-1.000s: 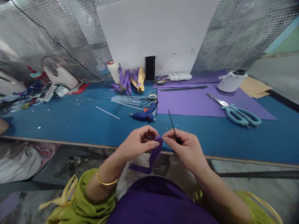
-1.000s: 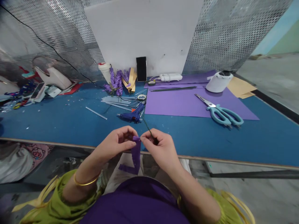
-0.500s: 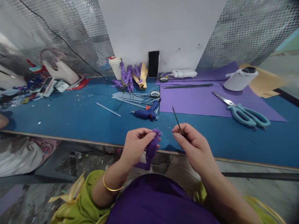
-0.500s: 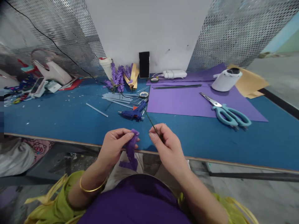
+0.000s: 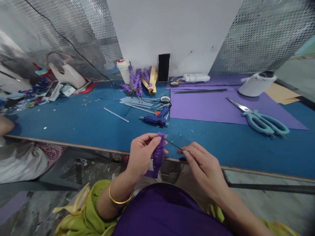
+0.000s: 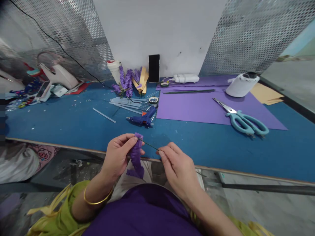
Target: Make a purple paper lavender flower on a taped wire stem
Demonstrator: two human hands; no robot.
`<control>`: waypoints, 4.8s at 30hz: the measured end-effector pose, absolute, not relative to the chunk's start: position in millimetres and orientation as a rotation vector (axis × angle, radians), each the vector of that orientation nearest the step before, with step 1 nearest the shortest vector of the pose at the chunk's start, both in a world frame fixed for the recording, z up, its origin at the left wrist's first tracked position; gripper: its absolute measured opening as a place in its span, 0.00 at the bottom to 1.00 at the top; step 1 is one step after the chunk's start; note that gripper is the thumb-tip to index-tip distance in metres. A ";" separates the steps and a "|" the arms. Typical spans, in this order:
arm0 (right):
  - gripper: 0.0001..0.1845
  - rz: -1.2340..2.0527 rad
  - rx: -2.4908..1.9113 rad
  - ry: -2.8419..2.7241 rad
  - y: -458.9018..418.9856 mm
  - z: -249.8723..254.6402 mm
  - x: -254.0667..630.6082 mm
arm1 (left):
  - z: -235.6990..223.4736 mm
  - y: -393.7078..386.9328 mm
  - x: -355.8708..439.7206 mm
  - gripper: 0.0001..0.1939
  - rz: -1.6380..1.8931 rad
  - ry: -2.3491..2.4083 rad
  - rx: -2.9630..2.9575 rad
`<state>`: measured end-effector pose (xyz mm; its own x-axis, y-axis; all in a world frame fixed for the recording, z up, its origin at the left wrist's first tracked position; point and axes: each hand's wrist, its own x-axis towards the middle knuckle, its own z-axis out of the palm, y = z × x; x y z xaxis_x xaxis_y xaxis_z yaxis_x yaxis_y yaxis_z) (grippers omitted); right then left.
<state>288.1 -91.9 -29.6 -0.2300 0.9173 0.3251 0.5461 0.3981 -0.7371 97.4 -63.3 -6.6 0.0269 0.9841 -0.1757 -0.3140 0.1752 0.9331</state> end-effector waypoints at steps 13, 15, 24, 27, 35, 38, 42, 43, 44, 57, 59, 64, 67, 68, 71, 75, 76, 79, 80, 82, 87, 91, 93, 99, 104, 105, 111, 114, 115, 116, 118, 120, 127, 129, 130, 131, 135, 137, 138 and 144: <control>0.13 0.563 -1.287 -1.912 -93.9 -30.8 278.3 | -3.8 -70.3 97.3 0.12 1.246 1.042 0.857; 0.12 0.543 -1.280 -1.913 -94.6 -30.9 277.1 | -1.7 -70.6 97.3 0.12 1.248 1.024 0.836; 0.11 0.616 -1.201 -1.858 -95.2 -29.2 271.4 | -0.8 -69.2 96.6 0.08 1.303 1.136 0.960; 0.10 0.811 -1.168 -1.719 -90.2 -21.4 268.5 | -0.2 -71.4 97.2 0.06 1.285 1.167 1.039; 0.07 1.292 -1.066 -1.271 -71.9 -10.7 256.4 | -4.0 -73.3 100.5 0.05 1.285 1.198 1.229; 0.04 1.248 -1.040 -1.266 -71.9 -13.9 256.7 | -6.8 -72.1 98.6 0.05 1.268 1.217 1.282; 0.03 1.003 -1.044 -1.403 -73.8 -17.2 257.5 | -6.8 -70.1 97.6 0.05 1.240 1.227 1.263; 0.04 0.926 -1.038 -1.448 -74.2 -17.8 257.4 | -6.5 -69.5 97.7 0.05 1.232 1.229 1.241; 0.05 0.847 -1.029 -1.490 -74.5 -18.2 257.3 | -6.4 -68.8 97.8 0.06 1.220 1.230 1.216; 0.10 -0.193 -0.898 -2.036 -74.0 -29.9 267.4 | -8.7 -61.5 98.2 0.14 1.046 1.070 0.874; 0.12 -0.349 -0.800 -2.107 -73.0 -30.0 270.8 | -8.9 -60.8 99.2 0.14 1.039 1.066 0.851; 0.14 -0.520 -0.670 -2.176 -69.4 -23.9 276.3 | -12.4 -58.2 101.9 0.13 1.051 1.094 0.869; 0.15 -0.523 -0.644 -2.201 -67.4 -23.9 278.8 | -14.5 -56.7 102.5 0.12 1.041 1.094 0.879; 0.15 -0.509 -0.642 -2.213 -67.1 -25.2 279.6 | -15.1 -56.3 102.5 0.12 1.037 1.095 0.884; 0.16 -0.379 -0.691 -2.186 -67.3 -29.9 280.8 | -16.6 -55.3 102.4 0.12 1.032 1.114 0.930; 0.12 0.108 -0.836 -1.968 -68.8 -29.3 276.6 | -15.7 -54.4 102.7 0.10 1.037 1.165 1.057; 0.09 0.243 -0.877 -1.904 -68.6 -27.3 275.0 | -14.4 -54.5 102.8 0.09 1.029 1.183 1.091; 0.08 0.552 -1.045 -1.754 -65.7 -19.8 271.8 | -8.5 -55.6 102.7 0.09 0.992 1.234 1.193; 0.08 0.643 -1.103 -1.719 -64.2 -17.3 271.6 | -6.2 -56.3 102.5 0.09 0.984 1.244 1.232; 0.06 0.867 -1.169 -1.648 -61.2 -12.7 272.6 | -1.7 -57.7 101.5 0.08 0.971 1.253 1.316; 0.09 1.313 -1.146 -1.462 -56.9 -4.2 277.0 | 6.4 -59.9 97.9 0.07 0.939 1.242 1.498; 0.08 1.448 -1.135 -1.402 -55.5 -1.1 279.2 | 12.1 -60.0 95.4 0.07 0.924 1.252 1.622; 0.07 1.490 -1.133 -1.393 -55.5 0.0 280.2 | 15.5 -60.3 94.5 0.06 0.918 1.260 1.673; 0.07 1.614 -1.110 -1.321 -56.2 2.2 278.8 | 23.2 -61.2 92.8 0.06 0.875 1.255 1.707; 0.10 1.687 -1.040 -1.137 -57.7 -2.0 272.9 | 18.8 -57.5 91.3 0.05 0.897 1.200 1.583; 0.10 1.677 -1.033 -1.114 -58.4 -2.6 272.0 | 16.2 -56.5 90.8 0.05 0.907 1.174 1.531; 0.11 1.515 -1.043 -1.104 -61.7 -2.9 268.7 | -0.1 -56.5 91.2 0.09 0.974 1.053 1.277; 0.11 1.440 -1.053 -1.139 -62.6 -3.3 266.6 | -1.8 -60.1 94.1 0.09 1.000 1.083 1.275; 0.11 1.417 -1.058 -1.153 -63.1 -3.7 265.9 | -1.7 -61.2 95.0 0.09 1.013 1.096 1.287; 0.10 1.391 -1.064 -1.172 -63.8 -4.1 265.2 | -1.4 -62.1 95.9 0.09 1.027 1.107 1.302; 0.09 1.312 -1.082 -1.227 -65.5 -4.9 263.9 | -1.0 -63.5 97.2 0.08 1.054 1.130 1.326; 0.06 1.168 -1.122 -1.317 -67.9 -5.6 262.6 | -0.7 -64.2 98.3 0.07 1.083 1.151 1.336; 0.06 0.297 -1.112 -1.689 -74.7 -15.4 256.8 | -0.1 -64.2 101.7 0.07 1.134 1.175 1.403; 0.06 0.119 -1.099 -1.733 -74.8 -21.1 255.2 | -1.3 -63.1 102.1 0.08 1.140 1.184 1.424; 0.06 0.039 -1.096 -1.748 -74.6 -23.8 254.6 | -2.2 -62.5 102.2 0.08 1.146 1.196 1.428; 0.06 -0.030 -1.093 -1.764 -74.4 -26.2 254.0 | -3.1 -61.9 102.1 0.08 1.148 1.206 1.427; 0.07 -0.221 -1.063 -1.822 -74.3 -30.7 252.8 | -6.7 -60.1 101.5 0.08 1.149 1.206 1.398; 0.06 -0.297 -1.045 -1.839 -74.6 -31.3 253.1 | -7.5 -59.8 101.5 0.08 1.153 1.201 1.384; 0.06 -0.332 -1.034 -1.849 -74.9 -31.6 253.5 | -7.6 -59.7 101.6 0.08 1.157 1.200 1.373; 0.10 -0.336 -0.966 -1.917 -77.2 -32.9 256.6 | -5.1 -58.5 102.7 0.07 1.140 1.200 1.303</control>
